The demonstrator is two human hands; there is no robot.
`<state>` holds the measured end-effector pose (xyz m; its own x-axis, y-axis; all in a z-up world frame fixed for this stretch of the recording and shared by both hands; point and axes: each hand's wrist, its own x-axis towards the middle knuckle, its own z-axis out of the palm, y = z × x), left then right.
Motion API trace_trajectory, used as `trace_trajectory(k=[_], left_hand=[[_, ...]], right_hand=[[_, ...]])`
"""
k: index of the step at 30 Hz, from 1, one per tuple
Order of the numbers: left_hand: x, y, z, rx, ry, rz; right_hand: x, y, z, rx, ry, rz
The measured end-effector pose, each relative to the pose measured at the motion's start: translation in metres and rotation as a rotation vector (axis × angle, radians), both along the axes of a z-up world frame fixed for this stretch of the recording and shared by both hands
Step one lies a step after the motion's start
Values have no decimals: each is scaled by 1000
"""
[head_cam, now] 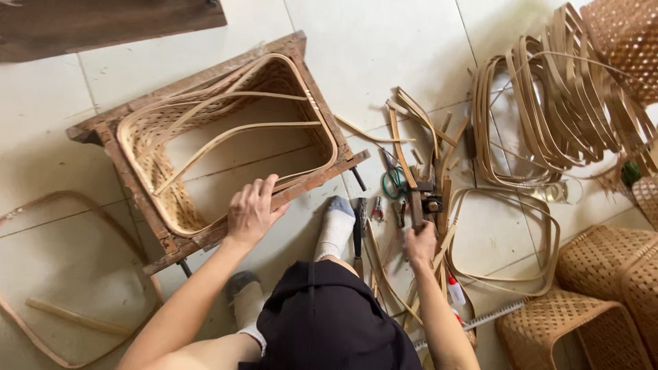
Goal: The person weaves a rectangular basket by inserting thin bamboo strips into a wooden frame. They use a hammer to tap the strips into place and scissors to trim excess material.
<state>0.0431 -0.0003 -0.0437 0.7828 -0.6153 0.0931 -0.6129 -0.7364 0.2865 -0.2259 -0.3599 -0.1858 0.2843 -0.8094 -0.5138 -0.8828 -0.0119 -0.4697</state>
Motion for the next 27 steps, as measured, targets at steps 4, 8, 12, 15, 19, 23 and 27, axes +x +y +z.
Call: trace_trajectory(k=[4, 8, 12, 15, 19, 23, 27], left_hand=[[-9, 6, 1, -25, -2, -18], [-14, 8, 9, -84, -19, -8], [-22, 14, 9, -45, -30, -11], [-22, 14, 5, -32, -6, -19], [-22, 15, 4, -71, -6, -36], [-21, 15, 1, -110, -58, -30], [-28, 17, -9, -91, 10, -44]], right_hand=[[-22, -4, 22, -355, -10, 126], [-19, -3, 58, -332, -267, 123], [9, 22, 102, -189, -284, 280], [61, 37, 133, -226, -349, 609], [126, 56, 157, -462, -566, 1009], [142, 54, 166, -434, -441, 1142], [134, 47, 171, -451, -452, 1204]])
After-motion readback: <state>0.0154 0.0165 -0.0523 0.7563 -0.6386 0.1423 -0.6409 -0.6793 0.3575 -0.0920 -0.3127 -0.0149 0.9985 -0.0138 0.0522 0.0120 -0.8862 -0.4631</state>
